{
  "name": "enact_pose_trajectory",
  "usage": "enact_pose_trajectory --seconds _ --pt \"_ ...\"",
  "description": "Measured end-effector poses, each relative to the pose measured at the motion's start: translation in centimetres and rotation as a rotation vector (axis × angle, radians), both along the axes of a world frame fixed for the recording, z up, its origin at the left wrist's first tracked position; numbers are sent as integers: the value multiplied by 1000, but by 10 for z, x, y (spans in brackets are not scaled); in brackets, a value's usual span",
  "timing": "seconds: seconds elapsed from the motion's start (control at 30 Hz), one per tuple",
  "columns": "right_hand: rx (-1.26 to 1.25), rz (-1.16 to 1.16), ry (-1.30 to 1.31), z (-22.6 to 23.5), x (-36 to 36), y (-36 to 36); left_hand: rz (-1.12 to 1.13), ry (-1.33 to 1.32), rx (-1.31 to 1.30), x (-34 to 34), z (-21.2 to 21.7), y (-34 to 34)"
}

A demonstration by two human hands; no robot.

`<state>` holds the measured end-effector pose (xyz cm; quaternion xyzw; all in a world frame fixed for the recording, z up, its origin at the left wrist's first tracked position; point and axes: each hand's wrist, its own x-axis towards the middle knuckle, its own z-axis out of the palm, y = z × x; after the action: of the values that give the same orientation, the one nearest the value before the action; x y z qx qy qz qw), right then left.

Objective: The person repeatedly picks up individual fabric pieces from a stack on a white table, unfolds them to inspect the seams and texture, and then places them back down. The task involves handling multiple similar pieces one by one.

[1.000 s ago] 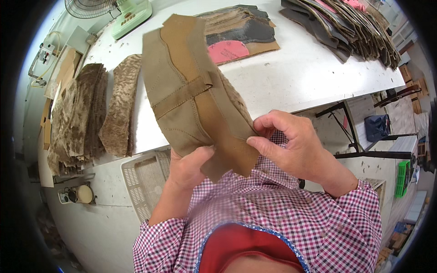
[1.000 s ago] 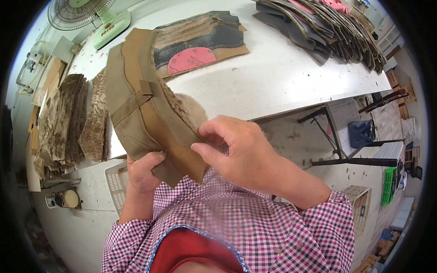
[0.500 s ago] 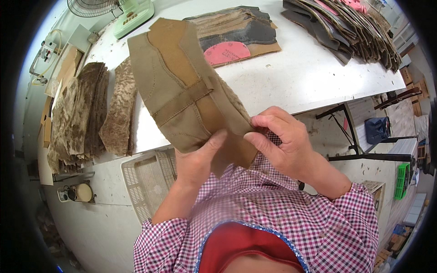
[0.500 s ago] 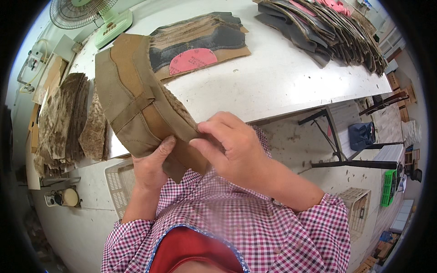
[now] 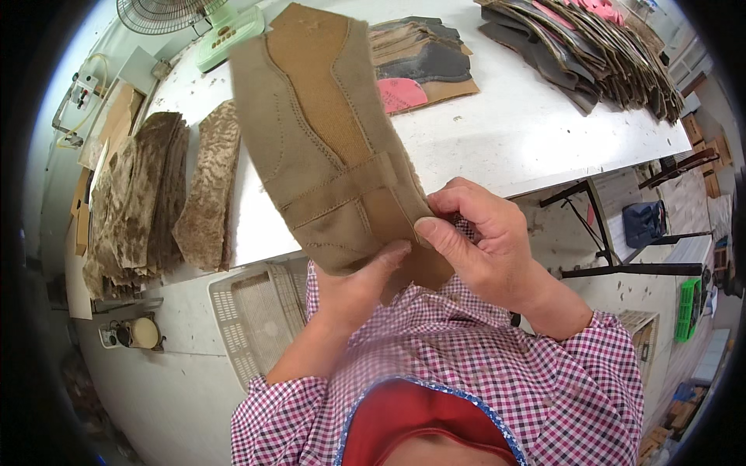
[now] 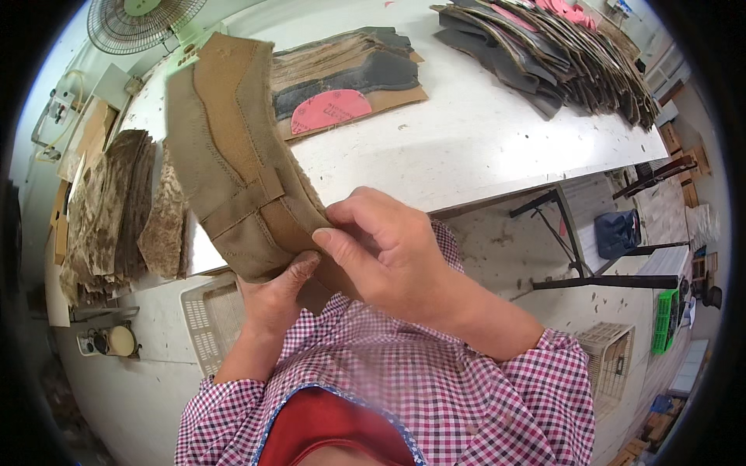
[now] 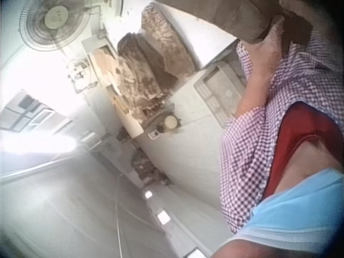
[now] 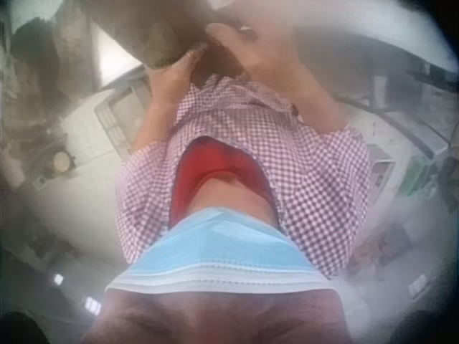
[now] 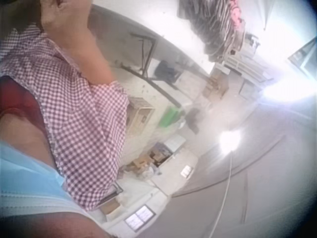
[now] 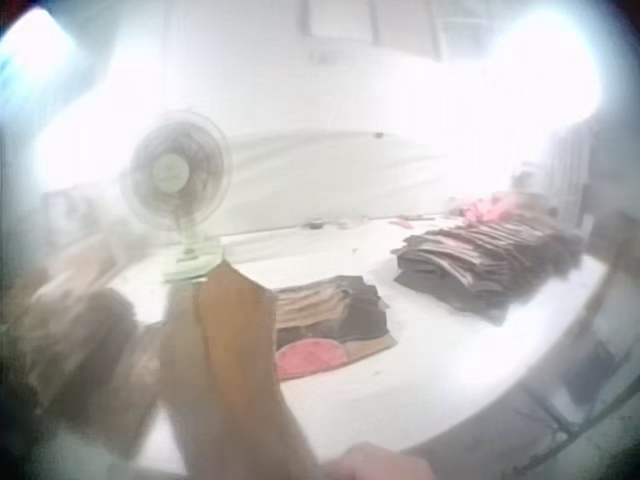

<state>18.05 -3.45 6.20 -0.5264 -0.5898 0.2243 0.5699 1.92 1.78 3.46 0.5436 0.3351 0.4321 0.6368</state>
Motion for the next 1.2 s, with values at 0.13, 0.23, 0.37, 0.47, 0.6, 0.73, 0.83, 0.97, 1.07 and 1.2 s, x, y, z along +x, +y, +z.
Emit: enact_pose_trajectory --seconds 0.13,0.23,0.37,0.47,0.6,0.73,0.83,0.97,1.07,1.2 --pt "-4 15 16 1 -1 -2 -66 74 -84 -4 1 -1" --pt "-62 26 112 2 -4 -3 -82 -57 -64 1 -7 -7" --pt "-124 46 222 5 -4 -5 -122 -26 -167 1 -16 -8" --pt "-112 104 347 4 -1 -2 -149 54 -125 4 -22 -12" --pt "-96 97 385 6 1 -1 -196 79 -111 6 -26 -16" --pt "-64 87 426 10 3 1 -229 56 -106 10 -25 -21" --pt "-50 68 421 16 4 4 -242 62 -101 12 -28 -24" --pt "-53 -3 305 27 9 11 -245 107 -71 13 -28 -25" --pt "29 -44 402 37 14 24 -214 79 -152 10 -31 -28" --pt "140 -37 373 34 34 24 -69 -114 -293 1 -20 -19"
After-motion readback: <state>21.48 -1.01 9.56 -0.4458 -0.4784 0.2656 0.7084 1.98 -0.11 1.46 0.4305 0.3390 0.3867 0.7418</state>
